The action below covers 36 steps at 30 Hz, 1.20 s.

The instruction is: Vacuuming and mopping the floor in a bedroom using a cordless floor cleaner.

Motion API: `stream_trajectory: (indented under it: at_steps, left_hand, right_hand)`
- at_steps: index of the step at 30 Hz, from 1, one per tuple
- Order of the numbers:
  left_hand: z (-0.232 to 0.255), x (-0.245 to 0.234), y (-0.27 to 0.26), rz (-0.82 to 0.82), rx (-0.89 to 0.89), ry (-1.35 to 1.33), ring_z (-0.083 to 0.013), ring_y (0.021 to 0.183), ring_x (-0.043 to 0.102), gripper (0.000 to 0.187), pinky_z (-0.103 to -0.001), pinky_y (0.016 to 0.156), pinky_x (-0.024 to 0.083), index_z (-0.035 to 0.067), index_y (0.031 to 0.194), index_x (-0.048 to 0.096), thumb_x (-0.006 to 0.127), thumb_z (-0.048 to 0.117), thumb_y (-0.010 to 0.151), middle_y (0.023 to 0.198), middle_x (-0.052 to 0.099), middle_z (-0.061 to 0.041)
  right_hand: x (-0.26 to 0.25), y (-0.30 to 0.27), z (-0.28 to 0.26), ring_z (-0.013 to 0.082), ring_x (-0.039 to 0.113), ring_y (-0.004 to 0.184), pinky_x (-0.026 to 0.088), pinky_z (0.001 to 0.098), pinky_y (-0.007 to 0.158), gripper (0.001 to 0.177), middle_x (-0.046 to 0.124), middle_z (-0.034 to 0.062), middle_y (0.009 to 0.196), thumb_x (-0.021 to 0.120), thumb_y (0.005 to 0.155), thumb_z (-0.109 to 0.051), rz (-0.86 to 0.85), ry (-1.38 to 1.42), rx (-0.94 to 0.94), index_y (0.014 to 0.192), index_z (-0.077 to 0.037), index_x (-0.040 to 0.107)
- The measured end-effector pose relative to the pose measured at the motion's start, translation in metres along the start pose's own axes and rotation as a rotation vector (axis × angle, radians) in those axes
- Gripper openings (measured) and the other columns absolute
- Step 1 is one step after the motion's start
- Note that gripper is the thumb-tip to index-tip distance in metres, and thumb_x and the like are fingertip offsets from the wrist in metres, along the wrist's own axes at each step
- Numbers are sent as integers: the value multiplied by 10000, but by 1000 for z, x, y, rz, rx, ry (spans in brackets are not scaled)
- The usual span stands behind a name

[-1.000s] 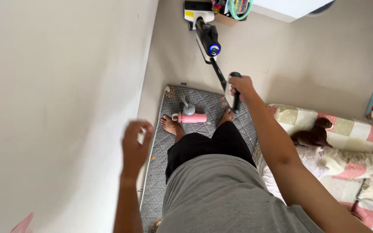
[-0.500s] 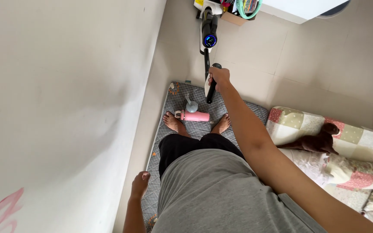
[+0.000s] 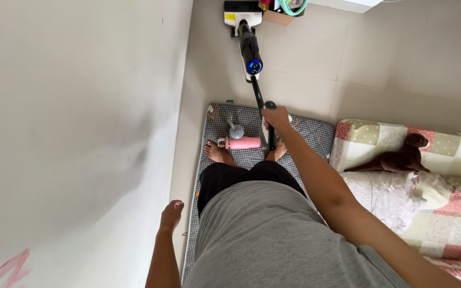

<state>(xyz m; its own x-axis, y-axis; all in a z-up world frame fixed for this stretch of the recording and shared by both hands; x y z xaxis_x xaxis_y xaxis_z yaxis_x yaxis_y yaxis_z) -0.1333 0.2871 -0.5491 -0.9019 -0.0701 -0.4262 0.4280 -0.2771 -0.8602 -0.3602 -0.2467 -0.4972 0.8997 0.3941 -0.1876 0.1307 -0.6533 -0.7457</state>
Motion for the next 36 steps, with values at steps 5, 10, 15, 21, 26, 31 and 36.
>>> stream_trajectory:
  at_steps: [5, 10, 15, 21, 26, 31, 36]
  left_hand:
    - [19, 0, 7, -56, -37, 30, -283, 1291, 615, 421, -412, 1075, 489, 120, 1332, 650, 541, 382, 1021, 1357, 672, -113]
    - [38, 1, 16, -41, 7, 21, -279, 1291, 622, 424, -409, 1082, 492, 116, 1338, 647, 534, 380, 1026, 1357, 676, -113]
    - [53, 4, 7, 1, 25, -21, -279, 1276, 620, 410, -411, 1071, 487, 114, 1318, 661, 552, 369, 1016, 1339, 680, -117]
    - [1, 47, 25, 20, -9, -40, -286, 1235, 660, 412, -405, 1049, 512, 108, 1279, 692, 587, 387, 995, 1297, 716, -122]
    - [-19, 58, 16, 2, -31, -27, -296, 1232, 655, 420, -415, 1044, 507, 117, 1286, 681, 585, 405, 995, 1305, 707, -121]
    - [-28, 54, 4, 21, -69, -83, -298, 1238, 652, 421, -418, 1052, 505, 121, 1294, 686, 582, 403, 999, 1319, 703, -121]
    - [-35, 54, -5, 42, -109, -160, -278, 1262, 635, 414, -423, 1062, 496, 127, 1309, 667, 570, 391, 1006, 1342, 691, -102]
  right_hand:
    - [-54, -39, 50, 151, 536, 416, 412, 318, 386, 176, 566, 75, 555, 686, 845, -56, -56, -73, 30, 723, 35, 598]
    - [-126, -88, 82, 162, 523, 416, 404, 312, 398, 159, 571, 94, 566, 684, 860, -86, -82, -249, 49, 777, 37, 625]
    - [-213, -102, 106, 271, 701, 652, 569, 420, 637, 324, 736, 154, 784, 771, 828, -290, -16, -1111, 29, 978, -6, 733]
    - [-228, -108, 38, 337, 771, 798, 626, 458, 762, 437, 768, 195, 910, 756, 815, -346, -32, -1566, -43, 1156, -84, 676]
    - [-196, -94, -20, 354, 747, 800, 608, 476, 737, 351, 764, 195, 889, 744, 808, -288, -22, -1609, -182, 1091, -83, 708]
    - [-155, -78, -51, 380, 716, 810, 583, 490, 745, 300, 733, 211, 846, 774, 766, -261, -24, -1493, -329, 967, -42, 737]
    - [-117, -62, -57, 258, 662, 620, 526, 395, 608, 252, 689, 174, 729, 779, 797, -188, 6, -1238, -281, 943, 9, 721]
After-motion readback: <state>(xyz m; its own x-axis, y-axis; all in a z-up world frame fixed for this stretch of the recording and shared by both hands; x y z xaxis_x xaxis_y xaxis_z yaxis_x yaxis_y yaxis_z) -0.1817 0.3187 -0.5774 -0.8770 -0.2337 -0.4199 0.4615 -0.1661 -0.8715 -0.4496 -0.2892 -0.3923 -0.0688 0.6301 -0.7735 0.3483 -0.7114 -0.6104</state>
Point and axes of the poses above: each hand's wrist, its own y-axis towards the middle knuckle, its own x-axis out of the palm, z = x × y, the point moved 10 cm from there along y, towards the middle knuckle
